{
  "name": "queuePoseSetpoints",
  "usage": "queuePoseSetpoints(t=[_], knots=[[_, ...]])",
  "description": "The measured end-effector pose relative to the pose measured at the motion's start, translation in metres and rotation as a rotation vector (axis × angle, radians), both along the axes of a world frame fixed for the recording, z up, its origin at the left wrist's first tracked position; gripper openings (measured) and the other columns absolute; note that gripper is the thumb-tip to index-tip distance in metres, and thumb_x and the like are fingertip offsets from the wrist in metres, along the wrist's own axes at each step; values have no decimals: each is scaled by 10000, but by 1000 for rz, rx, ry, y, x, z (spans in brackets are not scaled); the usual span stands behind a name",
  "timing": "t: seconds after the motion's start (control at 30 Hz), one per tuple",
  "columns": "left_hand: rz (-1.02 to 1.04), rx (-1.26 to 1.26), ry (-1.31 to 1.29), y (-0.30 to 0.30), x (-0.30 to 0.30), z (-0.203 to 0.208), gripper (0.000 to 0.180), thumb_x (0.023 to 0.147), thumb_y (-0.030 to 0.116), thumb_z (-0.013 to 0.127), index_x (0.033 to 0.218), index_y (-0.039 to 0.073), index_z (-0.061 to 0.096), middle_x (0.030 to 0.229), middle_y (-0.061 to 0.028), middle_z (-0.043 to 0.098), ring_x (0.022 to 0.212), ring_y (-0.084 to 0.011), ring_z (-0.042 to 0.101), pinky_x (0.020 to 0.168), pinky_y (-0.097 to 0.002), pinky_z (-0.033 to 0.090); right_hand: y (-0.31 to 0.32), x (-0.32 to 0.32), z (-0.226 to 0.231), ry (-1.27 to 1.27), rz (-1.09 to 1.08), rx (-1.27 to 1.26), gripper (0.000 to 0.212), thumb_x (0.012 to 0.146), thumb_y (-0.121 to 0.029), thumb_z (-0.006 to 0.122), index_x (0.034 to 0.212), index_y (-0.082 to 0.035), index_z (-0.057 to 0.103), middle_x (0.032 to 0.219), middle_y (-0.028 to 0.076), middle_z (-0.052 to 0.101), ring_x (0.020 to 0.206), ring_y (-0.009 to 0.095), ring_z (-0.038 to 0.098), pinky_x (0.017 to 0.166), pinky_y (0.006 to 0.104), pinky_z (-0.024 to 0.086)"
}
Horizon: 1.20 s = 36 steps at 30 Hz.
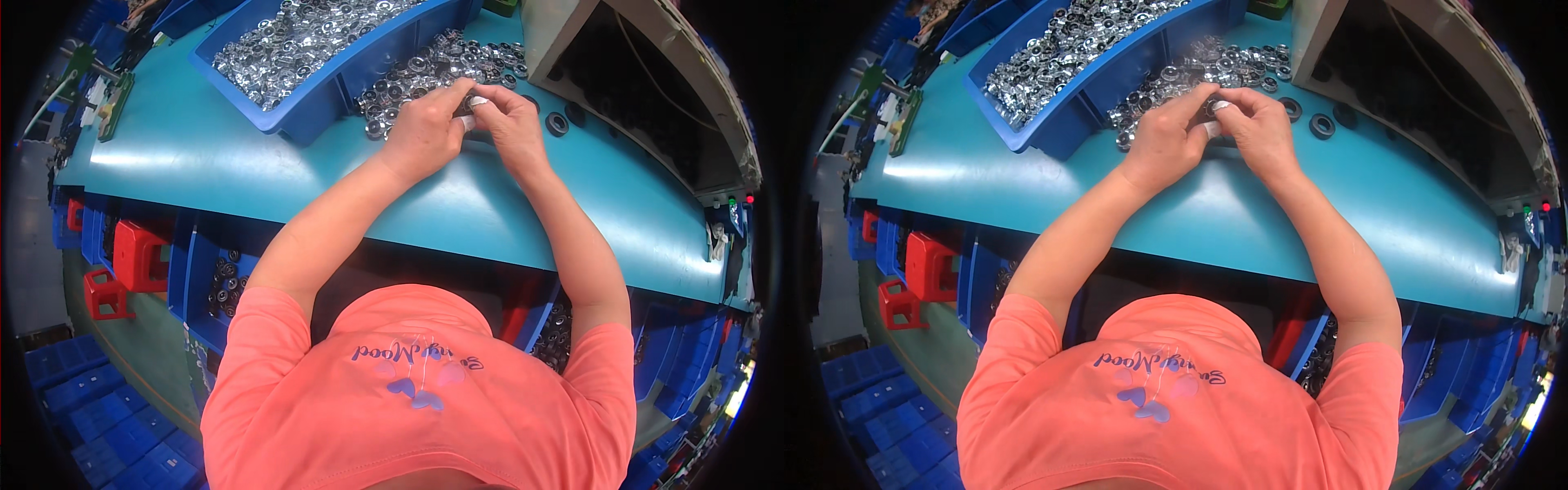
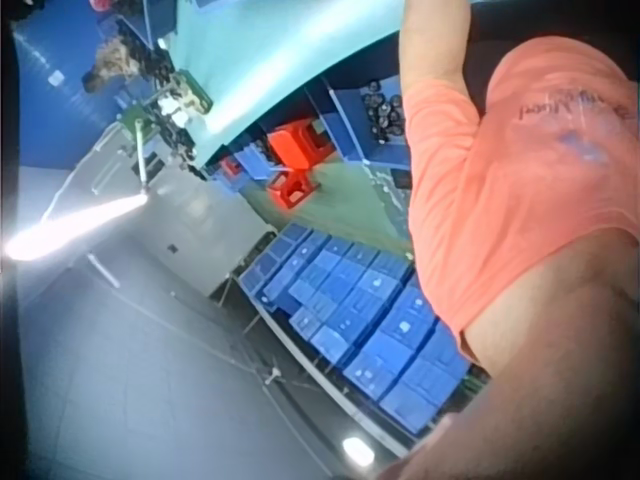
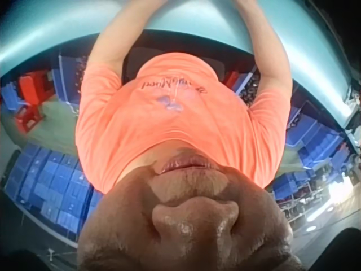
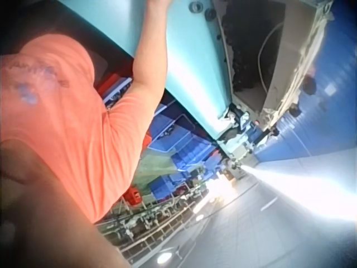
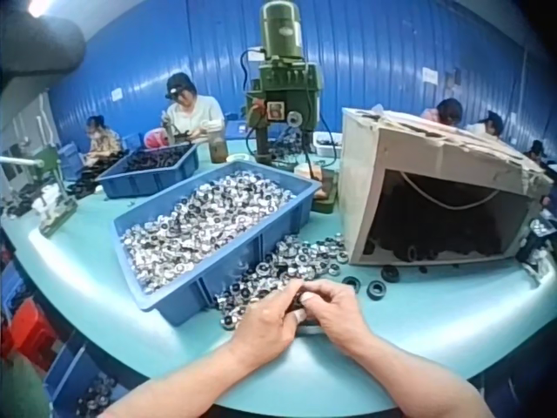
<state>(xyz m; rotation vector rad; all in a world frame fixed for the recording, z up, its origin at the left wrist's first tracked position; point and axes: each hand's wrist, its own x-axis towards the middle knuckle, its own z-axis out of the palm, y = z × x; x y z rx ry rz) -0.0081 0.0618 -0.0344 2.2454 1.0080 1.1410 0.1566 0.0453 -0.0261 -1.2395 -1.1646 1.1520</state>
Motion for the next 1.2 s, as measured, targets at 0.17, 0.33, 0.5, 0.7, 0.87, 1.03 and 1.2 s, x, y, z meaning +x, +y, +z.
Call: queuePoseSetpoints(t=[0.17, 0.33, 0.5, 0.7, 0.87, 1.03, 1.2], knots=[[-57, -133, -122, 1, 0, 4, 464, 816, 53, 718, 1265, 54, 600, 958, -180, 699, 821, -298, 698, 731, -369, 547, 1, 4, 2, 105, 51, -71, 349, 841, -60, 652, 1177, 36, 647, 1042, 80, 669, 922, 141, 643, 826, 268, 534], [-19, 28, -54, -1, 3, -1, 455, 796, 33, 700, 1239, 70, 606, 926, -169, 700, 792, -326, 693, 704, -391, 554, 2, 7, -5, 128, 36, -97, 319, 830, -55, 669, 1136, 32, 654, 1035, 79, 667, 913, 147, 642, 821, 270, 533], [23, 87, 9, -4, 7, -4, 454, 782, 25, 692, 1225, 85, 611, 923, -166, 698, 786, -333, 688, 689, -400, 556, 2, 6, -6, 155, 23, -123, 297, 834, -58, 680, 1119, 21, 660, 1043, 81, 668, 921, 146, 642, 825, 270, 534], [-100, -247, -295, 4, 5, -5, 499, 836, 68, 729, 1315, 78, 590, 999, -86, 720, 824, -159, 679, 690, -306, 546, 6, 15, 0, 324, 127, -173, 292, 863, -62, 642, 1143, 20, 651, 1075, 87, 667, 965, 150, 646, 851, 288, 552], [-196, -554, -440, 6, 3, 0, 499, 853, 59, 728, 1330, 53, 583, 1106, -38, 686, 954, -114, 649, 774, -256, 540, 5, 20, 3, 282, 157, -129, 340, 868, -57, 620, 1195, 34, 632, 1107, 92, 669, 996, 160, 650, 875, 302, 554], [-159, -321, -244, 3, 1, 7, 485, 847, 63, 737, 1309, 52, 589, 1104, -53, 694, 957, -139, 662, 818, -283, 547, 9, 23, 2, 188, 156, -128, 366, 858, -47, 617, 1213, 46, 625, 1113, 95, 671, 991, 163, 655, 886, 306, 555], [-200, -344, -401, 8, 1, -4, 472, 846, 74, 742, 1294, 59, 595, 1057, -45, 706, 863, -127, 665, 735, -271, 548, 6, 19, 4, 242, 190, -136, 377, 885, -75, 621, 1243, 41, 610, 1123, 104, 670, 974, 167, 665, 877, 304, 559]])
